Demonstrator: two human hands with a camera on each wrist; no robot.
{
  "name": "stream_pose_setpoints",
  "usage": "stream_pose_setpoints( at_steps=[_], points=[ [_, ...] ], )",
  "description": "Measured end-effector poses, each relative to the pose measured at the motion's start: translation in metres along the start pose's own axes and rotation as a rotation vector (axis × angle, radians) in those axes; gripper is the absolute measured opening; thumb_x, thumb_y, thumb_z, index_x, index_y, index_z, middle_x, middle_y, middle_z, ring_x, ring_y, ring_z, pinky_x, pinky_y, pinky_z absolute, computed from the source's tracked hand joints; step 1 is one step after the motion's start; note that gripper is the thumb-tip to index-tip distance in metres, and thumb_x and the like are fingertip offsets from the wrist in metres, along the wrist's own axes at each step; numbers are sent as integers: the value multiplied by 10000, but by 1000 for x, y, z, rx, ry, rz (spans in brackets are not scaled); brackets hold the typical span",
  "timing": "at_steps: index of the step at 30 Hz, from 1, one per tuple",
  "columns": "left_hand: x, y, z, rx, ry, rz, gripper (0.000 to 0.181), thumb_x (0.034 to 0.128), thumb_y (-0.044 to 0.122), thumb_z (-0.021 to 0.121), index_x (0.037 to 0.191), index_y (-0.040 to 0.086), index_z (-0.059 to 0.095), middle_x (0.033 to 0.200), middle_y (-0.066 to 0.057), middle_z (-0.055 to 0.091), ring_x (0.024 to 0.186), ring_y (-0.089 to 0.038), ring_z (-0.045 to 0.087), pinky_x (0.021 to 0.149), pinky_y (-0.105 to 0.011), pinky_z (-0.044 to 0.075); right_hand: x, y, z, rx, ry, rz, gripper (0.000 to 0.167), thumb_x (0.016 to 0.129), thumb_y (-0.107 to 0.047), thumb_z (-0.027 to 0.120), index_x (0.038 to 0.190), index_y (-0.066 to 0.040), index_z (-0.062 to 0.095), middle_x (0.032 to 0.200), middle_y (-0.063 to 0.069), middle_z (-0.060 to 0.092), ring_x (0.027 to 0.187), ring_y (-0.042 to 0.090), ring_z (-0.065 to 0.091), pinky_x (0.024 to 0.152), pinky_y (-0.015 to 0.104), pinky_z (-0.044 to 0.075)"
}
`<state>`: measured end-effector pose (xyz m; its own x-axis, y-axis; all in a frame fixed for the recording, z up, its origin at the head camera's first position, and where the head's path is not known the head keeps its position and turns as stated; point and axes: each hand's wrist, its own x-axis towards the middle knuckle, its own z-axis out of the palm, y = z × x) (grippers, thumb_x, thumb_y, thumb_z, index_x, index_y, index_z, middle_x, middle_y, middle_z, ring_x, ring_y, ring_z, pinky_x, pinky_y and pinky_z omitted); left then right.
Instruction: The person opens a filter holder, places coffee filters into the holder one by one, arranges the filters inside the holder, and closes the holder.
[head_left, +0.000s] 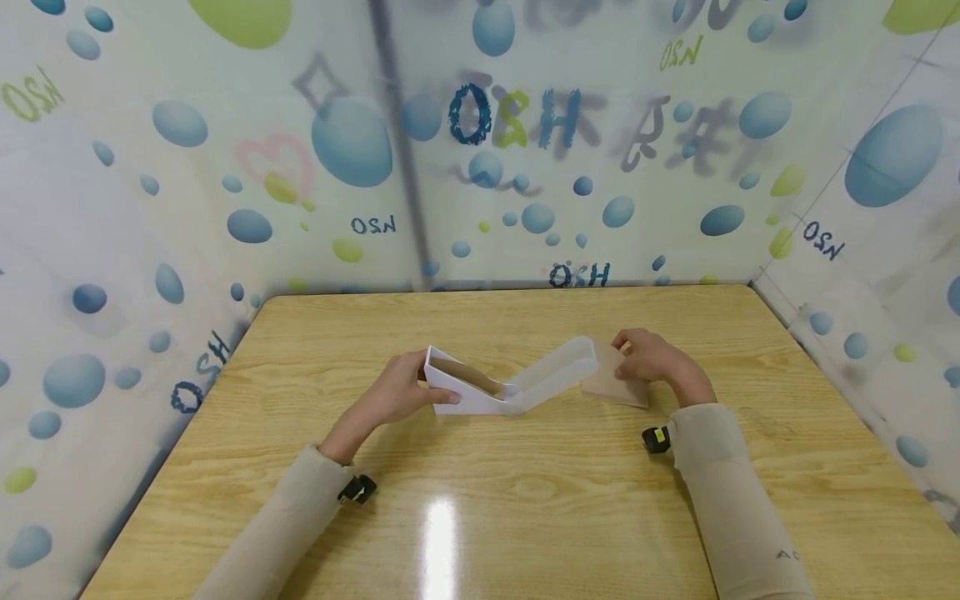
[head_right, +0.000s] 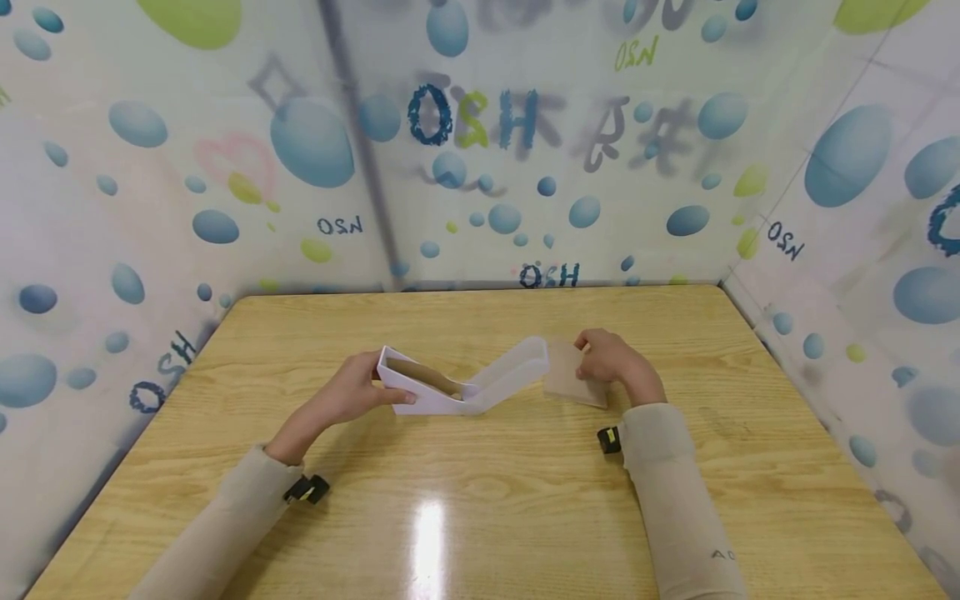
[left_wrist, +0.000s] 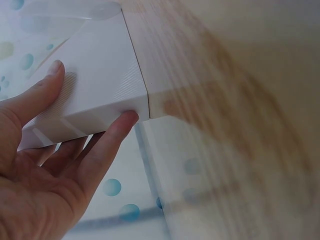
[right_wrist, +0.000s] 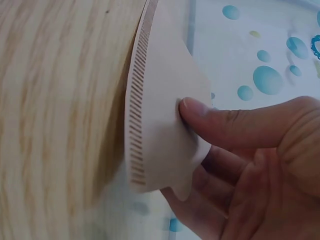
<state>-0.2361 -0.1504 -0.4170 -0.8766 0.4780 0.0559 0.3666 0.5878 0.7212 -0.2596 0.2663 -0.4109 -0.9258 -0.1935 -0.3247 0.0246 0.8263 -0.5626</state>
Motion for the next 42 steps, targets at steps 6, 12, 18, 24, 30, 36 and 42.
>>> stream_pose_setpoints(
  at_steps=[6, 12, 18, 24, 30, 36, 42],
  points=[
    [1, 0, 0, -3, -1, 0, 386, 869, 266, 858, 1176, 105, 688, 1069, -85, 746, 948, -203, 711, 761, -314, 535, -2, -2, -5, -8, 14, -20, 490, 989, -69, 628, 1419, 89, 455, 1438, 377, 496, 1249, 482, 566, 966, 542, 543],
    [0, 1, 0, -4, -3, 14, 393, 872, 273, 855, 1178, 92, 686, 1063, -90, 745, 941, -204, 710, 760, -330, 533, -4, -2, -8, -1, 24, -36, 483, 987, -69, 623, 1414, 77, 454, 1420, 369, 517, 1225, 465, 585, 967, 540, 546],
    [0, -1, 0, 6, -1, 17, 393, 875, 284, 851, 1178, 94, 688, 1055, -86, 748, 940, -203, 713, 759, -332, 537, -8, -6, -12, 28, 37, -29, 470, 999, -78, 619, 1414, 61, 448, 1386, 369, 548, 1171, 435, 622, 935, 515, 563],
    [0, 0, 0, 7, 0, 11, 394, 869, 286, 857, 1175, 104, 689, 1063, -85, 747, 948, -209, 715, 768, -337, 541, -11, -10, -17, 43, 68, -39, 460, 1005, -85, 626, 1408, 63, 460, 1329, 343, 599, 1091, 385, 655, 888, 467, 574],
    [1, -1, 0, 9, 0, 11, 393, 869, 283, 857, 1174, 101, 690, 1067, -89, 746, 943, -205, 713, 765, -333, 538, -13, -14, -18, 51, 113, -48, 442, 1004, -99, 626, 1389, 60, 480, 1297, 324, 615, 1064, 376, 649, 889, 473, 564],
    [1, -1, 0, 6, -6, 0, 393, 870, 284, 857, 1175, 101, 688, 1063, -88, 746, 942, -204, 715, 758, -330, 536, -14, -15, -19, 40, 197, -83, 420, 991, -124, 656, 1343, 61, 520, 1206, 296, 670, 1000, 352, 667, 847, 443, 562],
    [0, 1, 0, -2, -4, 3, 390, 872, 281, 855, 1174, 98, 687, 1064, -91, 744, 946, -208, 714, 762, -334, 540, -12, -17, -20, 27, 267, -104, 407, 993, -139, 658, 1329, 73, 566, 1233, 289, 668, 1075, 381, 653, 890, 485, 558]
  ],
)
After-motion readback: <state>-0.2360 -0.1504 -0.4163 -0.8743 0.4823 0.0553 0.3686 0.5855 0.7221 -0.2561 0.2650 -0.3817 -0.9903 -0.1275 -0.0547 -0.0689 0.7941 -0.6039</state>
